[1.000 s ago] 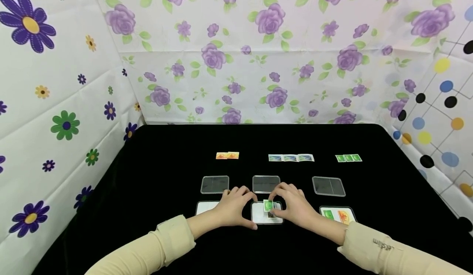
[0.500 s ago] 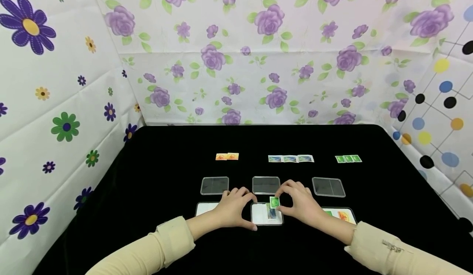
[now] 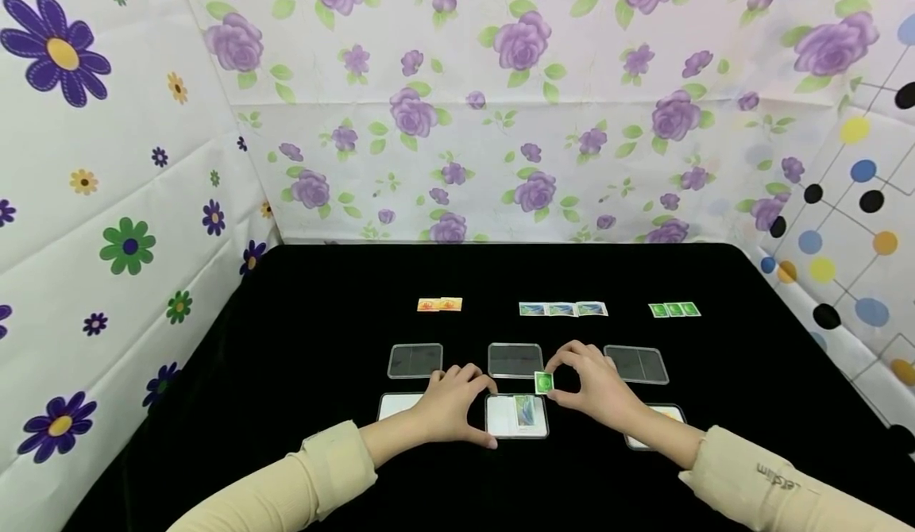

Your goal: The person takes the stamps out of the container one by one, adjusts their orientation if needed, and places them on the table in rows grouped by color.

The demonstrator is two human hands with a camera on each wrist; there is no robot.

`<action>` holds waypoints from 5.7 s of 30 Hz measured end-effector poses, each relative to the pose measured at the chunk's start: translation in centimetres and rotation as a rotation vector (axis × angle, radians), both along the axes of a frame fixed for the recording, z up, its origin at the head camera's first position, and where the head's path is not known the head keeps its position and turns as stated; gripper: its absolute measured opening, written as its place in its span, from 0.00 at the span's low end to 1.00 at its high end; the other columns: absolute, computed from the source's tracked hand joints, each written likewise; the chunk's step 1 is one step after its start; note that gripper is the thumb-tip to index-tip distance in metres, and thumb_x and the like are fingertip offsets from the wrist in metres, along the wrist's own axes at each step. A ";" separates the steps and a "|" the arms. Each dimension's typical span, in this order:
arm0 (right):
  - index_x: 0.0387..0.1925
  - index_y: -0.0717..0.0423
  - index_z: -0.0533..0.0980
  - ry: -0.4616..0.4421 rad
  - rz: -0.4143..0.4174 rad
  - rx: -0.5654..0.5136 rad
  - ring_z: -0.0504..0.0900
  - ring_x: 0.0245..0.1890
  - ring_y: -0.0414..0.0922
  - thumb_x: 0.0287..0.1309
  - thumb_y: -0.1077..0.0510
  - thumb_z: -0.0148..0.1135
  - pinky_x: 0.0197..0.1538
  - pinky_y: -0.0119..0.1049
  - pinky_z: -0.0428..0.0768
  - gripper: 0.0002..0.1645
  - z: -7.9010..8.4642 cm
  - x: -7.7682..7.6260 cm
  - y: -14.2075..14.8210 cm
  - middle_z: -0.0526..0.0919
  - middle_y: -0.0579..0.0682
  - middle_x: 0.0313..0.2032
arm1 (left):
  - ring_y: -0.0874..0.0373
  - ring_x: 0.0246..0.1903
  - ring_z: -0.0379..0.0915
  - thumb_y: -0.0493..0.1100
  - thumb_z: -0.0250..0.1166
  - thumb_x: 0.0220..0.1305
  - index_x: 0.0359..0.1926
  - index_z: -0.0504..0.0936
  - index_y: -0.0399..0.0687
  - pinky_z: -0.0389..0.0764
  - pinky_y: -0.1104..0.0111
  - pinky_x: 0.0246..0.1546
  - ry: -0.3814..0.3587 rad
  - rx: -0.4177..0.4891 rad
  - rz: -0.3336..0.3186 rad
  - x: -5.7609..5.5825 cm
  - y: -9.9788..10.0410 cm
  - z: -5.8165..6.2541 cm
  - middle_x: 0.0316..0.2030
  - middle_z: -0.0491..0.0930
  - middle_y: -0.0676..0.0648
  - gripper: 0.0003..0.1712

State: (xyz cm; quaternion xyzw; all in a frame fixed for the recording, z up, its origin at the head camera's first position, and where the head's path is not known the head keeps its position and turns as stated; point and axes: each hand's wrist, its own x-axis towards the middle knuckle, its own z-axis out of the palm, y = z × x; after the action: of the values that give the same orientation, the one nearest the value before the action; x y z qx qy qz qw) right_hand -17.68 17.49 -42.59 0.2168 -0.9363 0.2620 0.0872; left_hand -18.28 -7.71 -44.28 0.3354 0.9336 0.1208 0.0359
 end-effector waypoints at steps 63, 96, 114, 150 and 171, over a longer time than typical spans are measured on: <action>0.43 0.64 0.77 0.001 -0.008 -0.103 0.72 0.47 0.63 0.51 0.65 0.67 0.50 0.58 0.70 0.15 1.9 -5.9 9.1 0.77 0.64 0.45 | 0.56 0.49 0.67 0.67 0.72 0.40 0.56 0.72 0.57 0.69 0.51 0.50 -0.019 -0.014 0.010 0.0 0.0 -0.1 0.54 0.71 0.52 0.41; 0.45 0.64 0.76 -0.037 -0.174 0.077 0.70 0.46 0.67 0.54 0.59 0.64 0.43 0.63 0.67 0.17 0.6 -9.3 13.7 0.74 0.69 0.47 | 0.55 0.49 0.67 0.66 0.73 0.40 0.55 0.73 0.57 0.68 0.50 0.51 -0.013 0.007 0.018 0.1 -0.3 -0.2 0.53 0.71 0.51 0.41; 0.45 0.63 0.76 -0.085 -0.192 0.128 0.69 0.45 0.66 0.55 0.58 0.65 0.41 0.61 0.65 0.17 -1.0 -10.9 16.0 0.74 0.67 0.45 | 0.56 0.50 0.66 0.67 0.72 0.41 0.55 0.72 0.58 0.67 0.52 0.52 -0.031 -0.007 0.023 0.1 -0.2 -0.1 0.55 0.70 0.52 0.40; 0.42 0.61 0.77 -0.103 -0.073 0.209 0.67 0.47 0.68 0.52 0.60 0.66 0.40 0.64 0.65 0.14 -1.6 -13.6 18.2 0.74 0.66 0.47 | 0.57 0.51 0.66 0.68 0.72 0.40 0.55 0.72 0.59 0.67 0.52 0.53 -0.038 -0.026 0.037 0.0 0.0 0.0 0.55 0.70 0.52 0.40; 0.43 0.60 0.77 -0.154 -0.100 0.252 0.67 0.47 0.69 0.54 0.58 0.65 0.39 0.62 0.65 0.15 -1.7 -13.8 17.9 0.72 0.69 0.49 | 0.58 0.50 0.66 0.67 0.72 0.40 0.55 0.72 0.59 0.66 0.52 0.54 -0.044 -0.014 0.035 0.0 -0.2 -0.2 0.55 0.70 0.53 0.41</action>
State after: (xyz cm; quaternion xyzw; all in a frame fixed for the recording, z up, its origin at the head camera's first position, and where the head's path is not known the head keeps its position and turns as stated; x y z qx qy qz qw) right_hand -31.46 35.36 -44.29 0.1586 -0.9753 0.1535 0.0001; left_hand -18.29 -7.89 -44.44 0.3160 0.9392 0.1221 0.0568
